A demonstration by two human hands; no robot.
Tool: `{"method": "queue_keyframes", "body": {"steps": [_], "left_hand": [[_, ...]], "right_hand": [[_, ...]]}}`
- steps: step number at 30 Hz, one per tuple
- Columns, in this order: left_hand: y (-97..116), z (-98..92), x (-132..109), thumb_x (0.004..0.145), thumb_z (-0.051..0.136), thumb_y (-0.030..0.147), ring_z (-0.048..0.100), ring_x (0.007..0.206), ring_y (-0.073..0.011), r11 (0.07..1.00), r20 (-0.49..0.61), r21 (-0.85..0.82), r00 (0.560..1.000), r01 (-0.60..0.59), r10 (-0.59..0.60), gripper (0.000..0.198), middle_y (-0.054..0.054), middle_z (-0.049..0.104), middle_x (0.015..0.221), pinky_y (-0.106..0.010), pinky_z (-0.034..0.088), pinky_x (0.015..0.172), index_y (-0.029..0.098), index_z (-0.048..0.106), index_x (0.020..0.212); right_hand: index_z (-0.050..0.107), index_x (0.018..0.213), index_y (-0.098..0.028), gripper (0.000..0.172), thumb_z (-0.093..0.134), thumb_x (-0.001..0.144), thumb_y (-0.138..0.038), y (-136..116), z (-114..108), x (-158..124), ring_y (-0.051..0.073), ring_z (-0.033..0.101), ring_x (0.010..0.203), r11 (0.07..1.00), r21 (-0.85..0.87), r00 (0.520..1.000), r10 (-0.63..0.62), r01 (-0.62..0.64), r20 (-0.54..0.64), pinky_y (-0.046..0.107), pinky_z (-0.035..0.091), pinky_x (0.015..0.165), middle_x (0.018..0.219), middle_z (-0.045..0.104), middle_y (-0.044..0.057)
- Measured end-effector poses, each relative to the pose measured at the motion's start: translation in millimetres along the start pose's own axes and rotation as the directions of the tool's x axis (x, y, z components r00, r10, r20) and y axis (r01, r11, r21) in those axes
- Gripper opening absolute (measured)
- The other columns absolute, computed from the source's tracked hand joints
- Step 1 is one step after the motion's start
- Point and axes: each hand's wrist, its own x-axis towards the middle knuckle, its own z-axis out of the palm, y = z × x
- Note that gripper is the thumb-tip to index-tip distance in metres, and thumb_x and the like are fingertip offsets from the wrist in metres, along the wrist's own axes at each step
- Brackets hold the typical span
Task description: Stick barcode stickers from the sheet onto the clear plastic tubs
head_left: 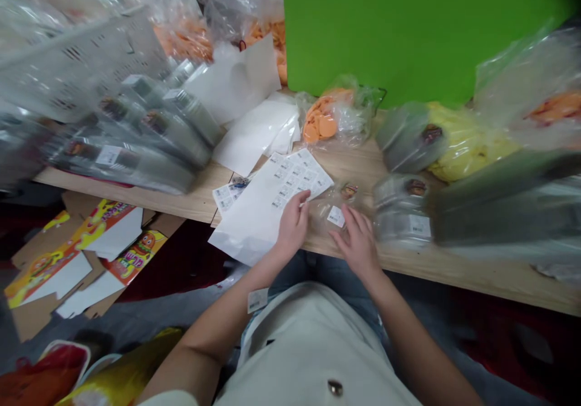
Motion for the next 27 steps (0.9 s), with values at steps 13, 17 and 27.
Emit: {"method": "queue_keyframes", "body": {"steps": [13,17,27], "left_hand": [[52,8.9,4,0.072,0.068,0.031,0.058,0.079,-0.0125,0.89,0.474,-0.36,0.877,0.28,-0.084,0.051,0.0,0.061,0.079,-0.026,0.045,0.075,0.019,0.048,0.117],[52,24.7,30,0.076,0.063,0.029,0.058,0.094,-0.0151,0.821,0.394,-0.415,0.891,0.392,-0.226,0.031,-0.005,0.062,0.097,-0.029,0.045,0.083,0.018,0.055,0.104],[36,49.2,61,0.082,0.05,0.016,0.064,0.086,-0.011,0.556,0.373,-0.614,0.827,0.56,-0.421,0.023,-0.007,0.063,0.102,-0.025,0.049,0.082,0.016,0.051,0.105]], "right_hand": [[0.047,0.128,-0.027,0.052,0.06,0.078,-0.038,26,-98,-3,0.026,0.048,0.116,0.985,-0.053,0.987,-0.162,0.162,-0.001,0.047,0.039,0.095,0.13,0.05,0.009],[0.052,0.123,-0.027,0.049,0.061,0.077,-0.04,93,-138,-14,0.028,0.051,0.113,0.998,-0.051,0.991,-0.026,0.033,0.132,0.045,0.038,0.095,0.125,0.054,0.011],[0.056,0.116,-0.025,0.035,0.054,0.082,-0.03,-52,-80,14,0.024,0.051,0.102,0.948,0.106,0.954,-0.297,0.298,-0.034,0.044,0.04,0.089,0.105,0.058,0.009]]}}
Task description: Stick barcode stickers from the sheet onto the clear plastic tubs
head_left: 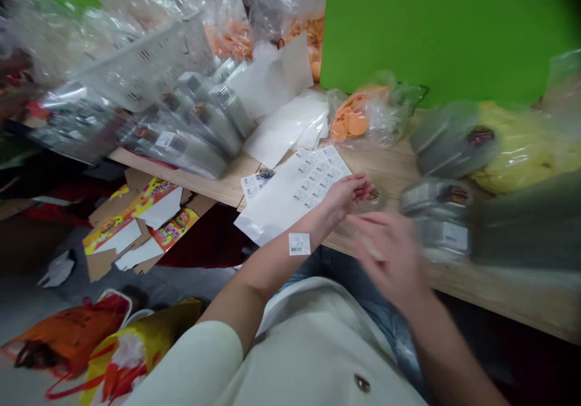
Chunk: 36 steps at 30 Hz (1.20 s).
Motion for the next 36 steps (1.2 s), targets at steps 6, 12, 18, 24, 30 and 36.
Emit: {"method": "queue_keyframes", "body": {"steps": [6,12,18,24,30,36], "left_hand": [[-4,-10.3,0,0.079,0.057,0.016,0.063,0.08,-0.0102,0.998,-0.037,-0.017,0.997,-0.067,0.066,0.025,-0.006,0.064,0.094,-0.028,0.047,0.083,0.015,0.052,0.103],[-2,-56.6,-25,0.081,0.055,0.027,0.053,0.112,-0.02,0.697,0.326,0.491,0.853,-0.522,0.408,0.037,-0.01,0.057,0.119,-0.038,0.038,0.097,0.018,0.048,0.117],[-29,-75.6,-45,0.072,0.066,0.032,0.041,0.123,-0.0286,0.168,0.619,0.697,0.704,-0.697,0.35,0.073,-0.016,0.044,0.134,-0.044,0.032,0.102,0.017,0.031,0.135],[-34,-75.7,-45,0.075,0.059,0.024,0.041,0.123,-0.0281,0.211,0.611,0.685,0.708,-0.697,0.355,0.073,-0.015,0.042,0.135,-0.045,0.032,0.103,0.017,0.023,0.138],[-35,-77.4,-44,0.086,0.04,0.018,0.041,0.125,-0.0232,0.369,0.53,0.666,0.76,-0.648,0.376,0.053,-0.013,0.044,0.134,-0.043,0.029,0.107,0.017,0.027,0.137],[-41,-69.9,-45,0.09,0.04,0.026,0.045,0.121,-0.022,0.403,0.448,0.692,0.793,-0.6,0.412,0.046,-0.013,0.05,0.128,-0.042,0.031,0.105,0.016,0.032,0.134]], "right_hand": [[0.063,0.088,-0.021,0.014,0.052,0.082,-0.018,-64,67,19,0.019,0.051,0.092,0.96,0.278,0.998,-0.05,0.039,0.035,0.035,0.045,0.082,0.094,0.061,0.006],[0.063,0.089,-0.023,0.011,0.054,0.082,-0.022,-20,38,-5,0.014,0.058,0.08,0.805,0.478,0.887,0.45,-0.352,-0.103,0.03,0.048,0.073,0.087,0.064,0.002],[0.041,0.128,-0.017,0.06,0.062,0.074,-0.03,63,58,-15,0.012,0.057,0.064,0.539,0.595,0.683,0.73,-0.596,0.023,0.029,0.047,0.065,0.072,0.061,-0.003],[0.04,0.127,-0.02,0.055,0.059,0.076,-0.029,74,81,-13,0.012,0.056,0.066,0.603,0.575,0.77,0.633,-0.553,0.077,0.029,0.046,0.067,0.073,0.06,-0.003],[0.039,0.129,-0.022,0.056,0.057,0.077,-0.029,73,80,-10,0.012,0.055,0.064,0.65,0.526,0.793,0.604,-0.548,0.08,0.028,0.046,0.066,0.071,0.06,-0.003],[0.04,0.13,-0.021,0.053,0.054,0.079,-0.028,67,80,-10,0.011,0.051,0.059,0.714,0.43,0.809,0.584,-0.552,0.069,0.027,0.045,0.063,0.073,0.06,-0.003]]}}
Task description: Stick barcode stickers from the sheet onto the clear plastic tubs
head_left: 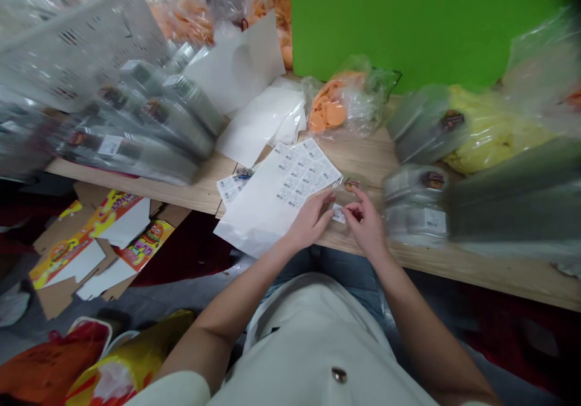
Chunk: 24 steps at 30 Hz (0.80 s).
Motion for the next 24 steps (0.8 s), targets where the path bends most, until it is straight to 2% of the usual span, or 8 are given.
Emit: {"method": "queue_keyframes", "body": {"steps": [7,12,14,17,19,21,23,24], "left_hand": [[1,5.7,2,0.084,0.051,0.025,0.048,0.116,-0.0235,0.994,-0.073,0.104,0.997,-0.015,0.023,0.053,-0.013,0.054,0.122,-0.041,0.034,0.101,0.016,0.032,0.133],[1,11.6,1,0.082,0.05,0.021,0.048,0.115,-0.0232,0.996,-0.118,0.089,0.993,0.019,-0.009,0.056,-0.013,0.053,0.123,-0.042,0.034,0.101,0.016,0.03,0.134],[0,14.6,1,0.082,0.05,0.021,0.048,0.115,-0.0232,0.997,-0.144,0.077,0.989,0.024,-0.013,0.054,-0.013,0.053,0.123,-0.042,0.034,0.101,0.016,0.032,0.133],[-3,13.5,3,0.086,0.045,0.023,0.05,0.115,-0.0208,0.998,-0.151,-0.009,0.986,0.063,-0.064,0.047,-0.012,0.055,0.122,-0.04,0.034,0.102,0.017,0.035,0.131],[-2,6.1,4,0.09,0.038,0.024,0.052,0.113,-0.0181,0.988,-0.172,-0.091,0.975,0.129,-0.143,0.04,-0.01,0.058,0.12,-0.038,0.035,0.101,0.018,0.036,0.13],[4,-6.2,4,0.091,0.035,0.027,0.051,0.114,-0.0176,0.975,-0.267,-0.109,0.94,0.191,-0.214,0.035,-0.008,0.058,0.12,-0.037,0.034,0.102,0.019,0.044,0.124],[14,-20.0,4,0.089,0.042,0.032,0.05,0.115,-0.0192,0.959,-0.355,-0.133,0.891,0.25,-0.282,0.03,-0.009,0.057,0.121,-0.036,0.035,0.1,0.019,0.053,0.114],[21,-26.1,3,0.087,0.046,0.034,0.051,0.112,-0.0196,0.938,-0.329,-0.202,0.882,0.284,-0.338,0.03,-0.009,0.057,0.119,-0.036,0.037,0.097,0.018,0.055,0.11]], "right_hand": [[0.039,0.131,-0.02,0.05,0.049,0.083,-0.03,-2,1,-7,0.016,0.055,0.071,0.952,-0.277,0.99,-0.14,0.13,-0.019,0.034,0.047,0.073,0.079,0.063,0.002],[0.041,0.129,-0.016,0.048,0.046,0.085,-0.035,1,2,-22,0.024,0.052,0.101,0.863,-0.492,0.921,-0.279,0.116,-0.272,0.04,0.046,0.083,0.114,0.053,0.015],[0.044,0.127,-0.017,0.043,0.043,0.087,-0.034,4,4,-29,0.025,0.049,0.11,0.82,-0.54,0.935,-0.319,0.19,-0.157,0.041,0.044,0.088,0.121,0.051,0.015],[0.039,0.133,-0.017,0.05,0.044,0.087,-0.037,12,9,-34,0.029,0.039,0.121,0.719,-0.626,0.944,-0.317,0.301,0.089,0.046,0.037,0.096,0.134,0.042,0.014],[0.032,0.137,-0.015,0.057,0.044,0.087,-0.04,16,9,-32,0.029,0.038,0.122,0.713,-0.637,0.949,-0.298,0.295,0.106,0.047,0.037,0.096,0.134,0.042,0.015],[0.03,0.138,-0.014,0.06,0.044,0.087,-0.042,14,6,-29,0.028,0.041,0.119,0.739,-0.611,0.95,-0.306,0.282,0.068,0.047,0.037,0.096,0.13,0.047,0.016],[0.03,0.138,-0.015,0.061,0.046,0.086,-0.042,7,-1,-25,0.027,0.042,0.118,0.764,-0.569,0.937,-0.347,0.306,0.039,0.046,0.037,0.096,0.128,0.048,0.015],[0.029,0.138,-0.017,0.06,0.047,0.086,-0.04,2,-4,-25,0.027,0.041,0.119,0.771,-0.547,0.928,-0.371,0.326,0.03,0.046,0.037,0.097,0.129,0.047,0.014]]}}
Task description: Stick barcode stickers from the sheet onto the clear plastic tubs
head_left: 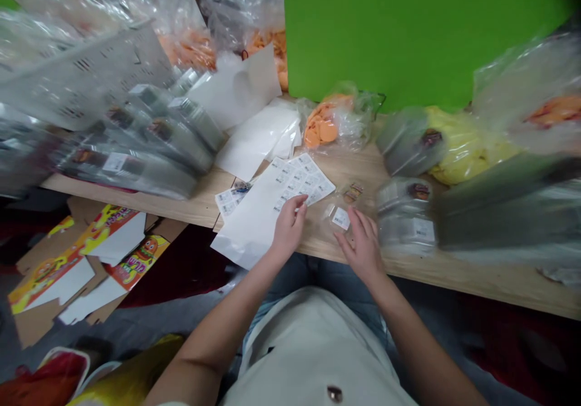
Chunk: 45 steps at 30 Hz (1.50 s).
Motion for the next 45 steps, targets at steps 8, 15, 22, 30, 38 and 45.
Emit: {"method": "queue_keyframes", "body": {"steps": [8,15,22,30,38,45], "left_hand": [[41,11.4,-8,0.073,0.068,0.035,0.055,0.061,-0.0077,0.812,0.583,-0.373,0.794,0.45,-0.172,0.049,0.0,0.061,0.074,-0.022,0.045,0.065,0.016,0.051,0.115],[31,20.4,-20,0.082,0.054,0.034,0.047,0.114,-0.024,0.859,0.22,0.328,0.916,-0.393,0.336,0.036,-0.011,0.052,0.119,-0.041,0.036,0.099,0.021,0.052,0.116],[-39,-54.0,-67,0.084,0.049,0.034,0.028,0.132,-0.0327,0.542,0.003,0.83,0.972,-0.134,0.236,0.042,-0.015,0.039,0.138,-0.054,0.023,0.105,0.018,0.046,0.123],[-52,-123.5,-73,0.085,0.048,0.036,0.027,0.134,-0.0265,0.542,0.158,0.806,0.969,-0.239,0.192,0.045,-0.009,0.041,0.139,-0.048,0.017,0.11,0.021,0.044,0.127],[-64,-105.5,-144,0.079,0.052,0.051,0.06,0.069,-0.0179,0.748,-0.044,-0.4,0.805,0.529,-0.592,0.037,-0.008,0.063,0.074,-0.031,0.048,0.066,0.016,0.064,0.079],[-55,-56.4,-115,0.081,0.059,0.031,0.063,0.077,-0.0111,0.074,0.083,-0.984,0.793,0.159,-0.603,0.017,-0.003,0.066,0.084,-0.023,0.052,0.074,0.017,0.063,0.088]], "right_hand": [[0.032,0.137,-0.022,0.062,0.056,0.081,-0.035,-11,-59,3,0.025,0.045,0.117,0.983,0.025,0.983,-0.183,0.183,-0.003,0.043,0.038,0.098,0.128,0.049,0.011],[0.041,0.132,-0.022,0.056,0.05,0.082,-0.047,76,-139,-3,0.027,0.05,0.112,0.973,-0.174,0.982,-0.132,0.155,0.138,0.046,0.041,0.093,0.124,0.053,0.011],[0.045,0.13,-0.02,0.059,0.051,0.079,-0.051,88,-141,-3,0.033,0.042,0.122,0.965,-0.223,0.989,-0.124,0.138,0.076,0.051,0.038,0.097,0.135,0.041,0.019],[0.043,0.129,-0.013,0.05,0.053,0.08,-0.021,-89,9,24,0.029,0.031,0.131,0.895,0.134,0.842,-0.445,0.424,0.305,0.045,0.036,0.102,0.138,0.04,0.014],[0.056,0.118,-0.017,0.037,0.043,0.084,-0.012,-116,93,3,0.027,0.041,0.122,0.93,0.14,0.899,-0.365,0.34,0.244,0.047,0.038,0.099,0.127,0.051,0.014],[0.046,0.128,-0.016,0.048,0.04,0.081,-0.011,-114,79,-2,0.025,0.039,0.124,0.858,0.388,0.842,-0.458,0.335,0.285,0.049,0.039,0.101,0.124,0.052,0.012]]}}
